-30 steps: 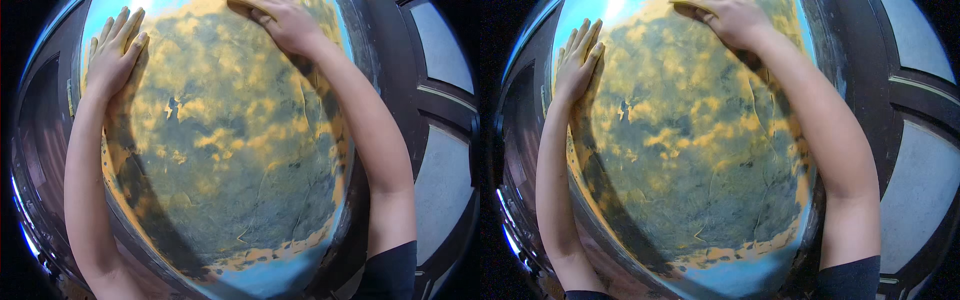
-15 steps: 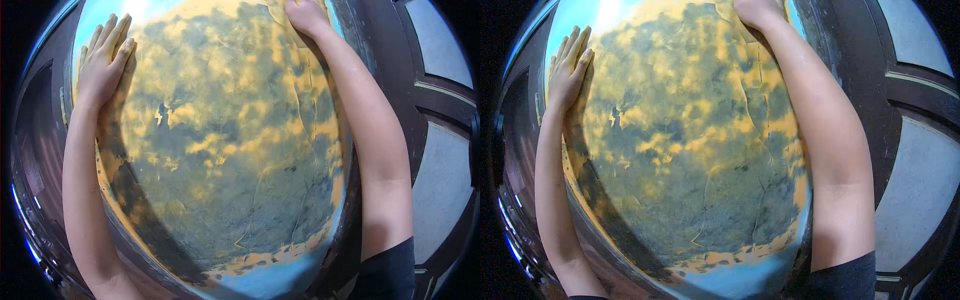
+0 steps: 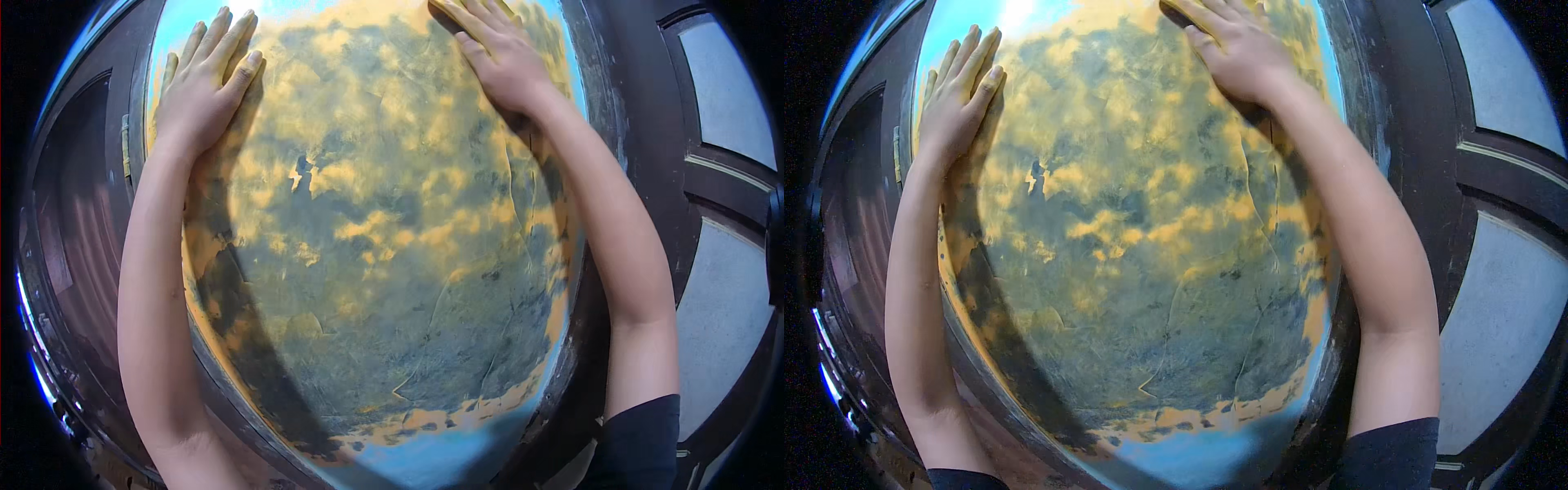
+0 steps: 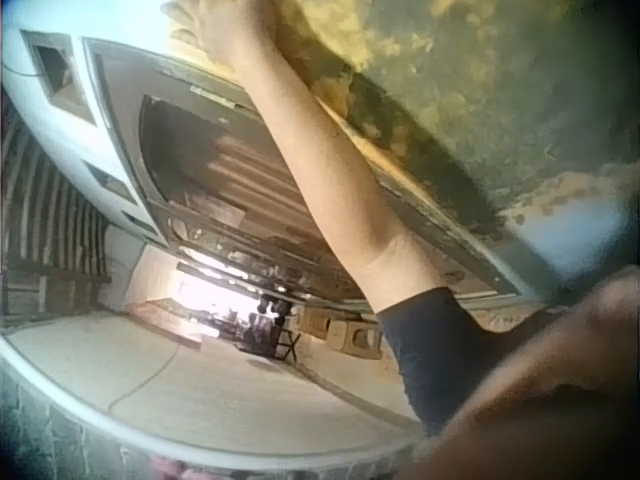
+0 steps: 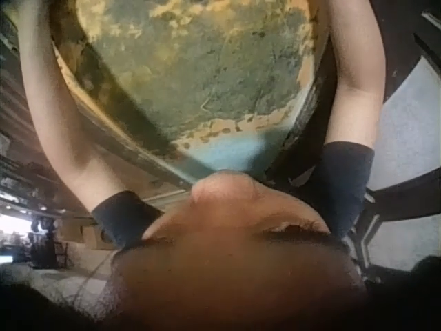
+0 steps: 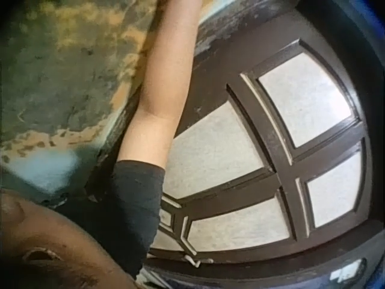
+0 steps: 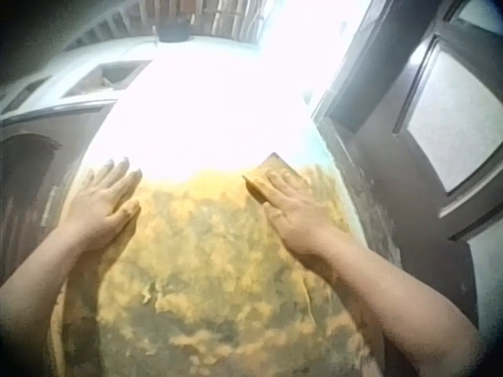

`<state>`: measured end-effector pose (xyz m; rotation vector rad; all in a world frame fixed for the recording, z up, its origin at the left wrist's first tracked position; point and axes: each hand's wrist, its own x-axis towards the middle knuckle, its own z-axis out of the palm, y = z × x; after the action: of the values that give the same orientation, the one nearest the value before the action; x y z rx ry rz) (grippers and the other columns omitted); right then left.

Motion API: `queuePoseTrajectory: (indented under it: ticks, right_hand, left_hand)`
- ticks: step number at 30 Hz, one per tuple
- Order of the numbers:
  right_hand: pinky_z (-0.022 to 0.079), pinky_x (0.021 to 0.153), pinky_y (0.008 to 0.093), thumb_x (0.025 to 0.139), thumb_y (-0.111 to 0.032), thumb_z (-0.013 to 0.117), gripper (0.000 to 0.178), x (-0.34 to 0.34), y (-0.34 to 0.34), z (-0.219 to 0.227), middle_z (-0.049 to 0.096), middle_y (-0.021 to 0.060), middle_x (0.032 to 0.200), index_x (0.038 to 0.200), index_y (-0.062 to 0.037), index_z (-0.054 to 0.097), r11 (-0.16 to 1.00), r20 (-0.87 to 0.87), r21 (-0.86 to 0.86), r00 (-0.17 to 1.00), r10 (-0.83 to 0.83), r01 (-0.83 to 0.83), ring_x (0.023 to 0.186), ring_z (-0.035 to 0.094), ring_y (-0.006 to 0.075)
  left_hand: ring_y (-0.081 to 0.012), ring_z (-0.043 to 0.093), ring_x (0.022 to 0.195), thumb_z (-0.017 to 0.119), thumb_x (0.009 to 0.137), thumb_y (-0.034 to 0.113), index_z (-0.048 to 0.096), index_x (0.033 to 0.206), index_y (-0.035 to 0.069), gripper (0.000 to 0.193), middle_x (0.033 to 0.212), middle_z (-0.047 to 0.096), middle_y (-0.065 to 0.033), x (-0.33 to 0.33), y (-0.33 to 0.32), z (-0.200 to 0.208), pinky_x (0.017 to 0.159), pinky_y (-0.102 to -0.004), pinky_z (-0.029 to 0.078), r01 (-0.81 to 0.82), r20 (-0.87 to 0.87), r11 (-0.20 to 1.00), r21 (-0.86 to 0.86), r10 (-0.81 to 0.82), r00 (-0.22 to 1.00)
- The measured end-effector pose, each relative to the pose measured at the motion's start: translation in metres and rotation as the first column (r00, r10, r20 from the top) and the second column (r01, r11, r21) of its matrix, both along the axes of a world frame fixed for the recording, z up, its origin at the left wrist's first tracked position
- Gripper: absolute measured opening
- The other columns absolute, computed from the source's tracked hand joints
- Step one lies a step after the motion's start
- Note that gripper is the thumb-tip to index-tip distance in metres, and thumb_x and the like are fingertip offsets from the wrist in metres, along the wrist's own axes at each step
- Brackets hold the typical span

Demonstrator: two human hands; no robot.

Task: The recorder uses a piece of sandpaper to smooth the surface of a wall with yellow and blue paint.

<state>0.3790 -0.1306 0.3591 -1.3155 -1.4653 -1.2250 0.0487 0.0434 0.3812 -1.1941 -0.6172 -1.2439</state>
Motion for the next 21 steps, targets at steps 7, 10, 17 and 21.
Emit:
queuePoseTrajectory:
  ticks: [7,10,17,21]
  right_hand:
    - [0.024,0.12,0.0429,0.102,-0.028,0.042,0.053,0.04,-0.001,0.01,0.034,0.018,0.156,0.15,-0.0072,0.037,0.996,0.084,0.086,0.996,-0.014,0.006,0.146,0.028,0.0348]
    - [0.042,0.109,0.0423,0.103,-0.039,0.041,0.046,0.087,0.016,0.006,0.053,0.0117,0.143,0.139,-0.0132,0.055,0.893,-0.025,0.354,0.957,-0.288,0.278,0.136,0.047,0.0294]
    - [0.035,0.114,0.0421,0.101,-0.039,0.042,0.054,0.097,-0.015,0.027,0.044,0.0185,0.148,0.143,-0.0053,0.045,0.932,-0.158,0.23,0.956,-0.249,0.28,0.139,0.04,0.0323]
    - [0.024,0.12,0.0426,0.101,-0.037,0.039,0.062,0.093,-0.013,0.028,0.028,0.0225,0.158,0.153,-0.0037,0.029,0.974,-0.245,0.161,0.962,-0.117,0.16,0.146,0.026,0.0358]
  left_hand:
    - [-0.0234,0.019,0.151,0.037,0.101,0.055,0.035,0.152,0.04,0.053,0.163,0.026,0.0042,0.004,-0.004,-0.007,0.123,-0.0466,0.012,0.07,-0.006,0.997,-0.042,-0.071,0.997]
    - [-0.0227,0.018,0.151,0.035,0.101,0.056,0.035,0.152,0.04,0.054,0.163,0.025,0.0063,0.006,-0.006,-0.008,0.124,-0.0461,0.011,0.024,0.005,0.999,-0.048,-0.024,1.0]
    - [-0.0225,0.019,0.151,0.038,0.101,0.054,0.039,0.151,0.039,0.052,0.162,0.028,0.0042,0.001,-0.005,-0.003,0.123,-0.0439,0.014,0.085,-0.034,0.995,-0.048,-0.086,0.996]
    - [-0.0224,0.019,0.151,0.036,0.101,0.056,0.038,0.151,0.038,0.053,0.162,0.027,0.0036,0.004,0.004,0.0,0.123,-0.0458,0.014,-0.019,0.021,1.0,0.021,0.019,1.0]
